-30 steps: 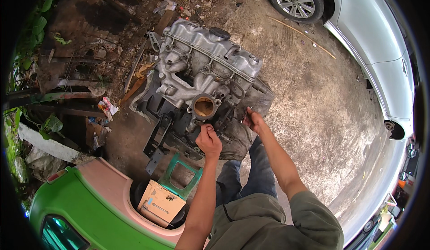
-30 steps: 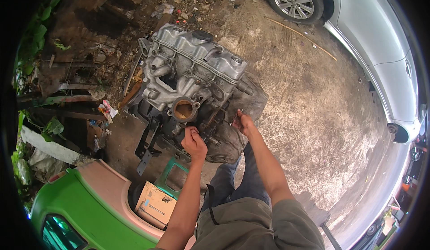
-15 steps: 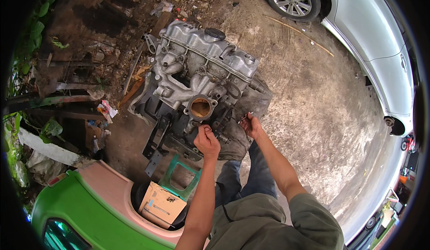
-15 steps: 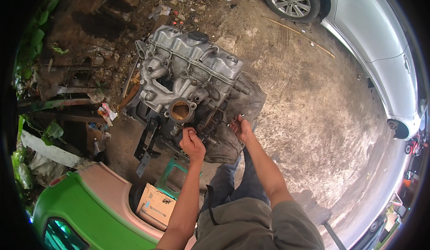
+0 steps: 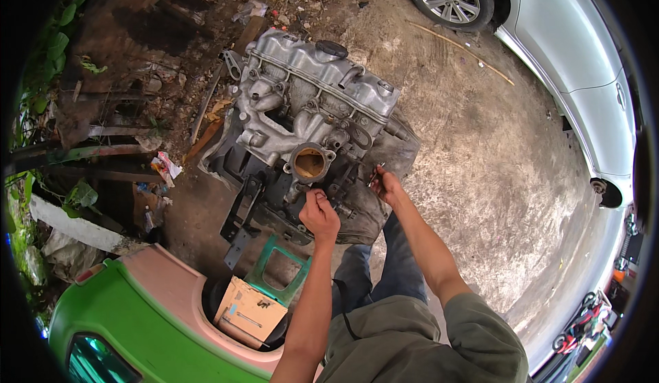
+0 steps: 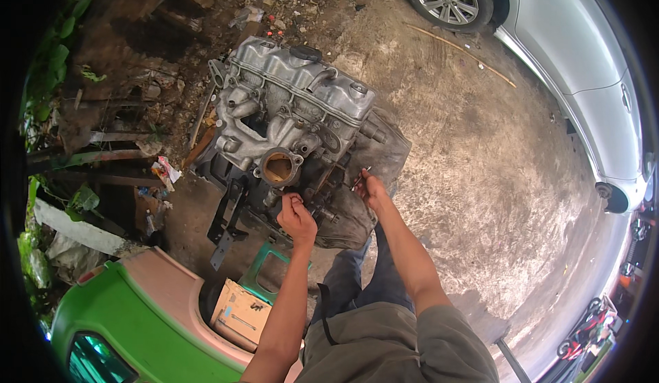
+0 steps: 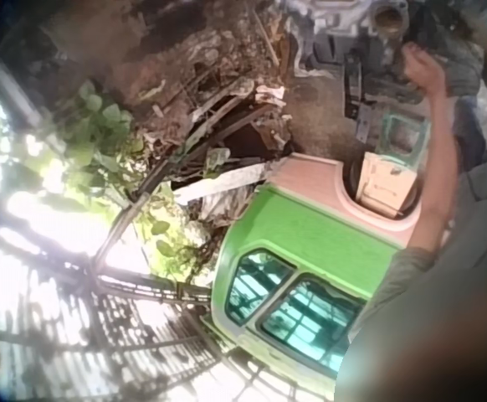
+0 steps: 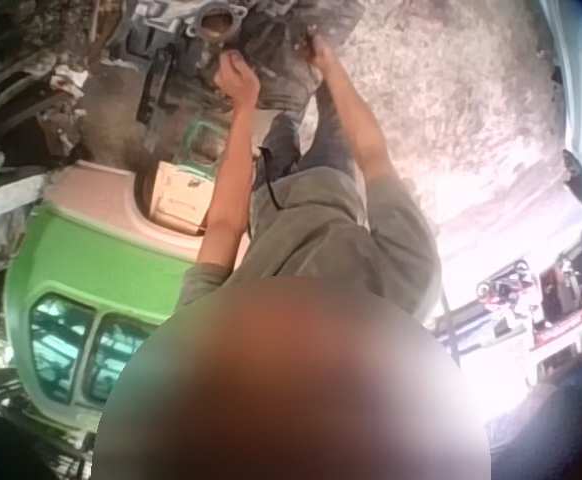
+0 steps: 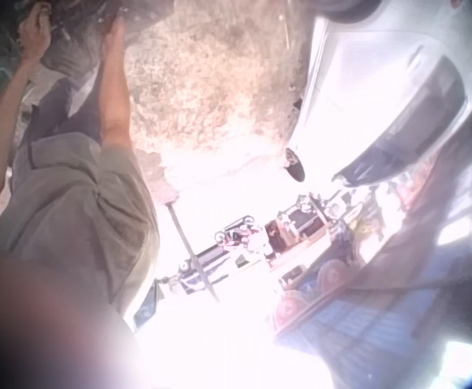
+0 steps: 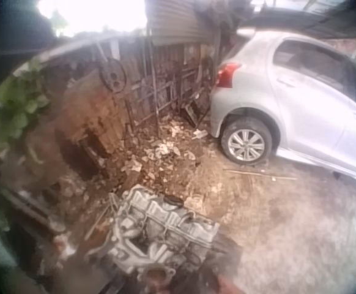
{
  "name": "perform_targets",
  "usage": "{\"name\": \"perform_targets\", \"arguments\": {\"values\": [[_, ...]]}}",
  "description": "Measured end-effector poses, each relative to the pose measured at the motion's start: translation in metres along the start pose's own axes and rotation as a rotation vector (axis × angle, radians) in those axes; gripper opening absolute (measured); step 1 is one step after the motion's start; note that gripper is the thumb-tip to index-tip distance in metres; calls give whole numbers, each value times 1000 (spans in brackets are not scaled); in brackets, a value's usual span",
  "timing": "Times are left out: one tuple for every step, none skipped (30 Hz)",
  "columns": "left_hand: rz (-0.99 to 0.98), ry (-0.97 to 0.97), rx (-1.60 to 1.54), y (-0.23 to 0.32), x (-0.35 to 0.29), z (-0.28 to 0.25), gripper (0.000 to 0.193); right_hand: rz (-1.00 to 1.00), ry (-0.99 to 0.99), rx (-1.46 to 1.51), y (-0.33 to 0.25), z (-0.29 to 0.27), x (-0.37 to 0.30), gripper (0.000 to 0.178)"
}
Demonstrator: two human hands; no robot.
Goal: The person uses a wrench to loosen and remove bolts from a car engine block resting on a cloth on the ground. They then use a screwdriver to scrape or pry at a surface on the engine. The task involves repeated tool manipulation on the engine components.
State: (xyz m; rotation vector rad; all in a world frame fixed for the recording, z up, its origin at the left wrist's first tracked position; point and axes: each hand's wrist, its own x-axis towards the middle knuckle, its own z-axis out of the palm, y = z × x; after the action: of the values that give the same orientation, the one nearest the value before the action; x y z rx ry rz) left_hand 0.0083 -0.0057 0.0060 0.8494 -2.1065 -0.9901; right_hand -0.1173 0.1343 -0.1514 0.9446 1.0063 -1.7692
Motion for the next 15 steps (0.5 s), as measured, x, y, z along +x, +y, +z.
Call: {"name": "perform_targets", "arguments": {"values": [[-14, -8, -11, 0, 0, -1, 26, -2, -20, -11, -1, 0, -1, 25], [-14, -12, -3, 0, 0, -1, 26, -4, -5, -32, -2, 1, -1, 25], [-19, -18, -3, 0, -1, -1, 27, -5, 33, -54, -3, 1, -2, 25], [-31, -26, -10, 0, -1, -1, 27, -13, 12, -57, -4, 1, -3, 25], [-21, -23, -4, 0, -1, -1, 27, -20, 14, -63, -4, 2, -4, 26], [-18, -23, -5, -1, -1, -1, 28, -29, 36, -71, -4, 2, -5, 26], [-16, -22, -5, -1, 0, -1, 28, -39, 31, -43, -4, 2, -7, 26], [-10, -16, -8, -1, 0, -1, 28, -51, 46, -19, -3, 3, -9, 25], [-5, -10, -11, -1, 0, -1, 29, -62, 77, -1, -2, 3, -11, 25], [-7, -8, -21, -1, 0, 0, 29, -74, 56, 26, 0, 2, -13, 25], [-4, -10, -8, -1, -1, 0, 29, -86, 51, 46, 1, 2, -15, 25], [-8, -15, -2, -1, -1, -1, 29, -94, 71, 65, 3, 2, -16, 25], [-12, -20, 5, -2, -1, -1, 29, -91, 53, 78, 4, 1, -16, 24], [-20, -30, 7, -2, -1, -1, 29, -86, 59, 89, 5, 0, -17, 24], [-28, -39, 9, -2, -1, -2, 29, -82, 74, 104, 7, -1, -16, 24]]}}
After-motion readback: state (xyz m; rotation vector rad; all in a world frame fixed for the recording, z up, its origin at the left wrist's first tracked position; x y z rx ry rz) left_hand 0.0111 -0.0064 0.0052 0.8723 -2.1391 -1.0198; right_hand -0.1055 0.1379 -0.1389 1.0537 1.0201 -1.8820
